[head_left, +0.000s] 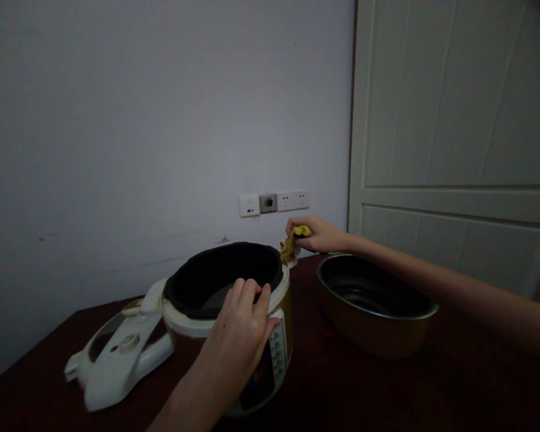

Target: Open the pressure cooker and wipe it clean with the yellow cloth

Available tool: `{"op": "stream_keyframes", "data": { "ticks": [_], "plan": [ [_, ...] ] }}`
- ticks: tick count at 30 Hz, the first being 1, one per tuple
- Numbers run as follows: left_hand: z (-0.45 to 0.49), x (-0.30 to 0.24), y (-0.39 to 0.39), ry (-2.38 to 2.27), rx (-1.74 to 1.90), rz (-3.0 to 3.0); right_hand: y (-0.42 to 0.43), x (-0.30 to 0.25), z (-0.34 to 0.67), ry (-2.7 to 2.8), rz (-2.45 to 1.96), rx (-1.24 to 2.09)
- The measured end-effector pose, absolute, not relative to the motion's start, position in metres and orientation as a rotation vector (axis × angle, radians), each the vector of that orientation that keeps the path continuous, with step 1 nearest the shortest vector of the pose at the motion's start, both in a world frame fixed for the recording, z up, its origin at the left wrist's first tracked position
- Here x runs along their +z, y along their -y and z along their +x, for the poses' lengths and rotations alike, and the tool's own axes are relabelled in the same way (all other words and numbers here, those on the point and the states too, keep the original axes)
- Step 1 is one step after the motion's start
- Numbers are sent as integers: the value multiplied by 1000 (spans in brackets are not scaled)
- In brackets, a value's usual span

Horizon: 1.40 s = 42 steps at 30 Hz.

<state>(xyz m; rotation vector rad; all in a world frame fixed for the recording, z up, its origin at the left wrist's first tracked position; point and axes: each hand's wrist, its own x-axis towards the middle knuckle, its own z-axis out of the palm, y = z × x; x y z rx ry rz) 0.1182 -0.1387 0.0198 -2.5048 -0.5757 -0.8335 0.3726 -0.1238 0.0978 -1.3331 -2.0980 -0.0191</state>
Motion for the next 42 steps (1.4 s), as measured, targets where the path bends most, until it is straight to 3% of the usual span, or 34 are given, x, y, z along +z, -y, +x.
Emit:
{"op": "stream_keyframes", "data": {
  "ticks": [6,9,22,30,37,42],
  "plan": [
    [118,20,139,592,-810,-2512,122,94,362,2361,-1443,-641],
    [118,21,141,598,-794,-2519,124,84,355,2554,-1428,-770],
    [118,21,140,594,-806,-2523,144,82,348,2639,-1305,-426],
    [118,22,141,605,-789,-2523,147,99,359,2346,-1197,140],
    [117,19,140,602,-826,-2522,137,112,362,2482,-1398,-268],
    [117,17,140,619,-853,-2524,133,101,353,2657,-1479,-369]
  ]
}}
